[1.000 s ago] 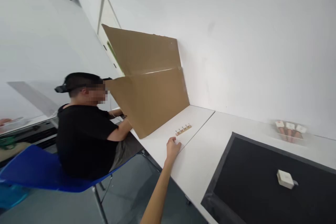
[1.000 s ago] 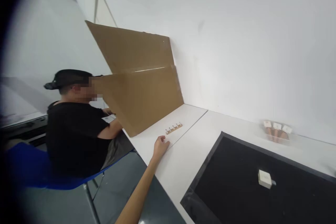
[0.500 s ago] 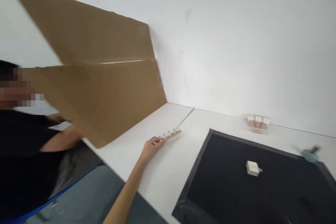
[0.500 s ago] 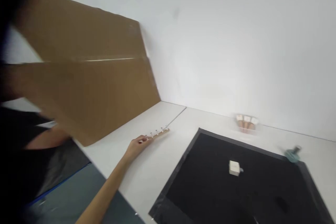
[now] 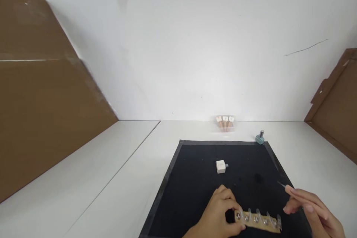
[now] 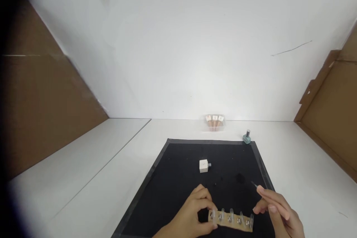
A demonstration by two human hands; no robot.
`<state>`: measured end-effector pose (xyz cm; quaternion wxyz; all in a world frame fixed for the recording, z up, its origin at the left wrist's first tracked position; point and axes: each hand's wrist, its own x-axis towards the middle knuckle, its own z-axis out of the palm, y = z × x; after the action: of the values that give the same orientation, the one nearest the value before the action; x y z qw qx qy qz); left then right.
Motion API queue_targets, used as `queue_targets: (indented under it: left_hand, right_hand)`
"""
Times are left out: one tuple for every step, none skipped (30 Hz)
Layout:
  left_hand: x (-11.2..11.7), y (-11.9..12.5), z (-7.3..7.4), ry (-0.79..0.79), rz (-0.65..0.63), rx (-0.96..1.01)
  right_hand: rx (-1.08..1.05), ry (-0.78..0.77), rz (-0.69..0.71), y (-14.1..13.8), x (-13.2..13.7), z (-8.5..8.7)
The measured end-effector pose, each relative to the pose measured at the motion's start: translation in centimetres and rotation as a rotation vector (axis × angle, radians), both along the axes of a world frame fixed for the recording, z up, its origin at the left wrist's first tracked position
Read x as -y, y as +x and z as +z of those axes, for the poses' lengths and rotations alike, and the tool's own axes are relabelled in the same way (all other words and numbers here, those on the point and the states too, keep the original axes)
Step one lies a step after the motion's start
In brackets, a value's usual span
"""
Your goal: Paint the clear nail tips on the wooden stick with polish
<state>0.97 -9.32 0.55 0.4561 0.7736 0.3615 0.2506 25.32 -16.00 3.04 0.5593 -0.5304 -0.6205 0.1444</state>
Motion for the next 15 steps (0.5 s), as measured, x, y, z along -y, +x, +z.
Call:
queue_targets:
  left_hand:
    - [0.0, 0.6, -0.5, -0.022, 0.025, -0.003]
    - [-0.1, 1.0, -0.9, -0.045, 0.036, -0.012]
    - [-0.1, 1.1, -1.1, -0.067, 0.026, -0.028]
    - [-0.1, 0.9, -1.2, -0.084, 0.012, -0.041]
    - [-0.3, 0.4, -1.1, -0.102, 0.003, -0.048]
    - [-0.5, -0.2, -0.9, -0.123, 0.002, -0.054]
    - [-0.9, -0.8, -0.6, -0.136, 0.017, -0.053]
    - [-1.6, -1.5, -0.2, -0.130, 0.054, -0.049]
    - [-2.3, -2.1, 0.2, -0.112, 0.109, -0.046]
    - [-3.3, -2.5, 0.6, -0.088, 0.178, -0.033]
    - [-4.2, -2.8, 0.9, -0.065, 0.275, -0.015]
    - [-5.2, -2.7, 1.0, -0.046, 0.368, 0.003]
    - [-6.2, -2.5, 1.1, -0.026, 0.443, 0.022]
    - [-7.0, -2.1, 1.0, -0.013, 0.488, 0.031]
    - [-7.7, -1.5, 0.8, -0.011, 0.510, 0.027]
  right_hand:
    - [0.013, 0.016, -0.012, 0.4, -0.2, 0.4]
    - [0.016, 0.039, -0.027, 0.6, -0.4, 1.0]
    - [0.013, 0.038, -0.033, 0.7, -0.6, 1.5]
    - [-0.001, 0.055, -0.048, 0.7, -0.9, 2.1]
    - [-0.017, 0.052, -0.041, 0.6, -1.2, 2.7]
    - [-0.034, 0.054, -0.036, 0.7, -1.6, 3.3]
    - [-0.043, 0.037, -0.029, 0.7, -2.1, 3.8]
    - [-0.049, 0.017, -0.031, 0.9, -2.7, 4.3]
    - [-0.059, -0.005, -0.050, 1.1, -3.3, 4.7]
    - [-0.078, -0.027, -0.077, 1.3, -4.1, 5.0]
    - [-0.086, -0.078, -0.092, 1.4, -5.0, 5.2]
    - [-0.107, -0.123, -0.098, 1.5, -5.9, 5.3]
    - [-0.142, -0.150, -0.092, 1.5, -6.8, 5.4]
    - [-0.178, -0.180, -0.058, 1.4, -7.7, 5.4]
    - [-0.211, -0.213, -0.010, 1.3, -8.5, 5.2]
